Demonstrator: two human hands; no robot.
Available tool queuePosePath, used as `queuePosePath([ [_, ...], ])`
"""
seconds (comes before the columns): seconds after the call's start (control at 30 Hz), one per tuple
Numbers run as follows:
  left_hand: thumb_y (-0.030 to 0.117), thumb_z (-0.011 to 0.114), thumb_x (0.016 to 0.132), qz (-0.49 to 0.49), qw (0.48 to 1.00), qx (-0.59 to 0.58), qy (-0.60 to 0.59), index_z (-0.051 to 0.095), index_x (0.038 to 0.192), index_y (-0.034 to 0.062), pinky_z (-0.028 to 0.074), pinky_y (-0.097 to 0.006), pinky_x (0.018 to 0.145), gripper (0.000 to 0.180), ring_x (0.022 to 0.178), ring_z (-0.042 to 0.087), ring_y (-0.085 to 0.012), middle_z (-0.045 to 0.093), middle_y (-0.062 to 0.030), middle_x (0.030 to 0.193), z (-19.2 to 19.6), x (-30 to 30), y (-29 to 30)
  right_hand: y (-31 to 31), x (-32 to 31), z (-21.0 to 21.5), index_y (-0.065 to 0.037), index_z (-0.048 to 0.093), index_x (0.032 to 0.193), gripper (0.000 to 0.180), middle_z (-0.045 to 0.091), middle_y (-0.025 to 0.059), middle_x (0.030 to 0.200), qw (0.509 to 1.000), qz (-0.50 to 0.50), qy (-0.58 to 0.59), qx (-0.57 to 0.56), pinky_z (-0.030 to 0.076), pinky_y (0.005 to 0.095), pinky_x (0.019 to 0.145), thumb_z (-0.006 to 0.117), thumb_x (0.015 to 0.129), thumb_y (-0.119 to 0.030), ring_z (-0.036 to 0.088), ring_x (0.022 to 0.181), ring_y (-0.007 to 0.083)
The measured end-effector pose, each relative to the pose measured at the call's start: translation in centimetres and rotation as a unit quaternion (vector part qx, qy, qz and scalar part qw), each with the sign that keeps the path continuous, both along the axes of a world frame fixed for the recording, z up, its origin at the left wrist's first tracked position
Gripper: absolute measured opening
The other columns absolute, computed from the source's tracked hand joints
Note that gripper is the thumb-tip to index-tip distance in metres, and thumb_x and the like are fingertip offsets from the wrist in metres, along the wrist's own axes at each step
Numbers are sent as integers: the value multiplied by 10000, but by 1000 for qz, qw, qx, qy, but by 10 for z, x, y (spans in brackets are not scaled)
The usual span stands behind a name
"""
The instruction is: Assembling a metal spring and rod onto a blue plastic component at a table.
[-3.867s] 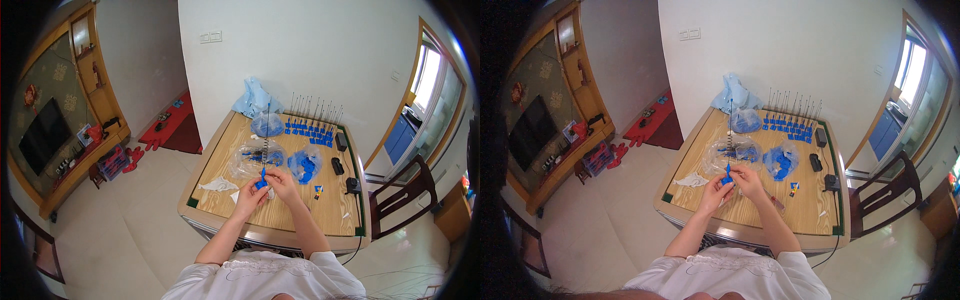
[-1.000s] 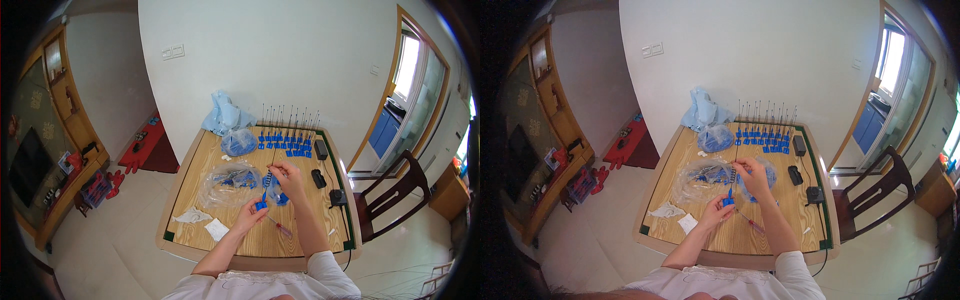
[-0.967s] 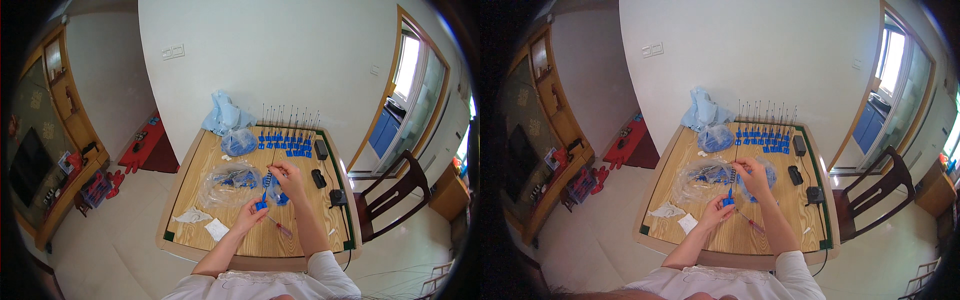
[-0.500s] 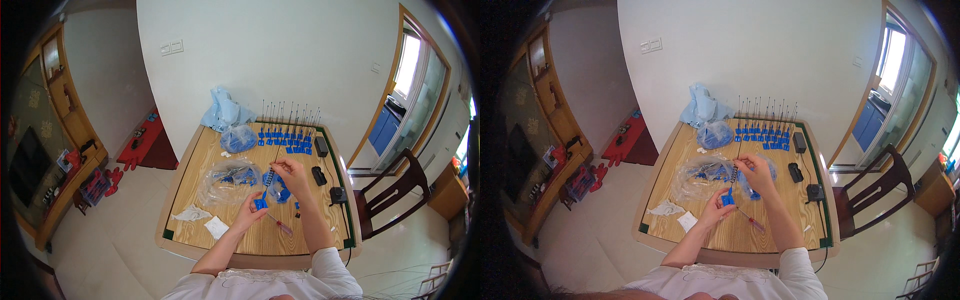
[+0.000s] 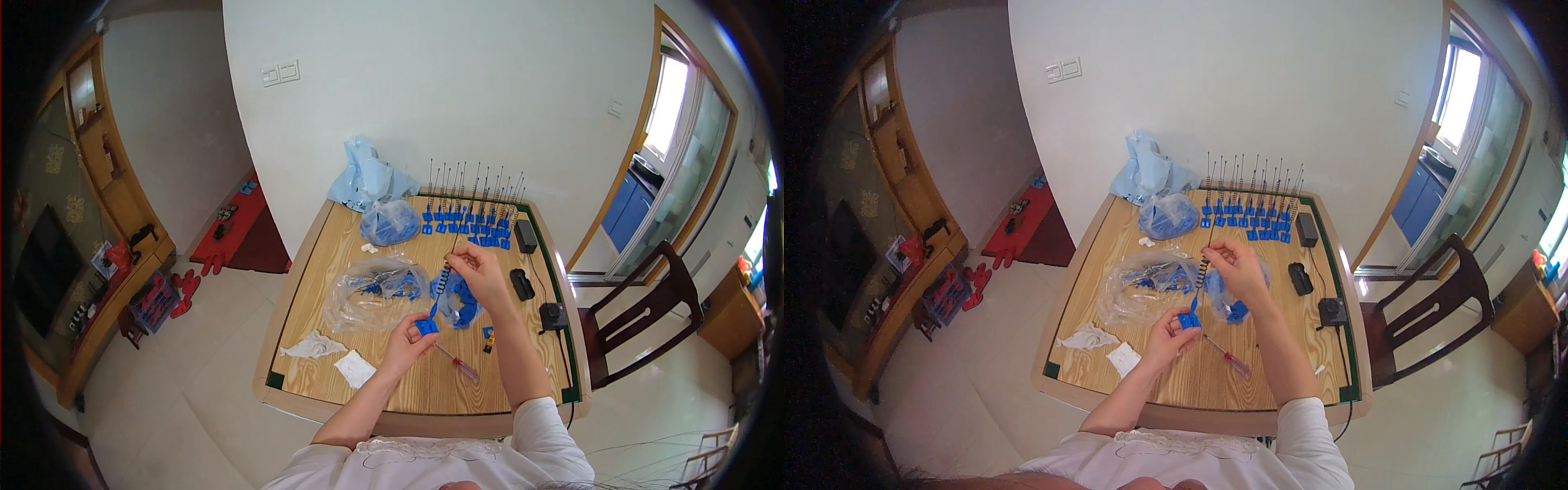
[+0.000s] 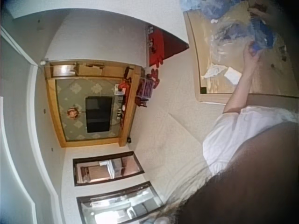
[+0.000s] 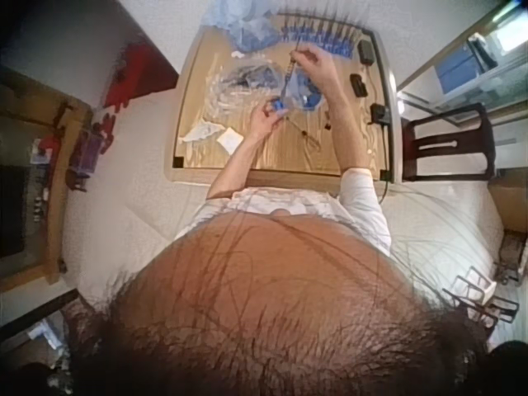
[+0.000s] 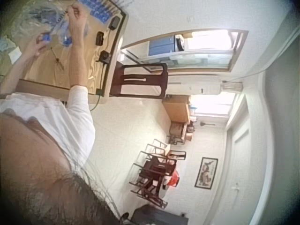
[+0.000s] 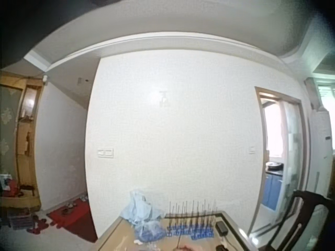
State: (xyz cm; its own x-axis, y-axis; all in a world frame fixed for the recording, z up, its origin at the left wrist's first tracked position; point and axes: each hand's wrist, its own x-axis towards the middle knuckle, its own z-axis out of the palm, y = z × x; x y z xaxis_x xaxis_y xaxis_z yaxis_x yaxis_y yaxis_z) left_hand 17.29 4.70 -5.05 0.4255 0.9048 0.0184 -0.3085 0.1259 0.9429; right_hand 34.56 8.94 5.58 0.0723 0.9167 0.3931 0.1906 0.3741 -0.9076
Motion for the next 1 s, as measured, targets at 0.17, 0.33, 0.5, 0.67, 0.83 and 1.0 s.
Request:
queuePosePath([
  [0.17,23,597,801,29,994,56,-87,421,1170,57,425,-186,551,411,728,558,-74,593,-52,935,4,-1,18,23,-18,49,13,581,835,149,591,19,687,998,35,-15,57,427,214,571,594,805,-132,529,618,67],
  [0.33,68,515,856,29,990,51,-130,470,1118,38,445,-215,573,267,776,575,-133,580,-113,1034,46,-6,24,33,-32,88,11,557,805,139,551,2,656,992,23,-105,71,402,190,546,583,818,-124,497,592,48],
  [0.5,112,524,867,8,986,24,-165,480,1070,32,449,-222,595,222,767,587,-140,590,-116,1011,67,-6,20,46,-37,110,10,554,807,154,549,13,672,990,45,-130,25,414,218,555,559,825,-144,503,587,67],
  [0.67,136,506,882,8,986,26,-167,504,1023,25,449,-219,582,180,736,585,-130,601,-122,975,73,-5,21,54,-40,113,8,552,813,158,542,17,669,990,68,-121,18,421,231,562,554,826,-150,508,585,80],
  [0.83,138,507,883,12,987,23,-158,507,1009,25,448,-217,573,169,718,586,-127,602,-123,965,76,-3,20,58,-37,109,8,551,808,154,538,16,666,991,66,-112,11,422,229,559,557,824,-145,507,584,79],
  [1.0,134,513,879,17,988,26,-150,506,996,23,447,-214,568,161,717,586,-124,606,-117,950,71,-2,21,55,-35,107,4,549,804,152,535,13,669,992,60,-108,7,423,224,563,562,823,-147,503,584,78],
])
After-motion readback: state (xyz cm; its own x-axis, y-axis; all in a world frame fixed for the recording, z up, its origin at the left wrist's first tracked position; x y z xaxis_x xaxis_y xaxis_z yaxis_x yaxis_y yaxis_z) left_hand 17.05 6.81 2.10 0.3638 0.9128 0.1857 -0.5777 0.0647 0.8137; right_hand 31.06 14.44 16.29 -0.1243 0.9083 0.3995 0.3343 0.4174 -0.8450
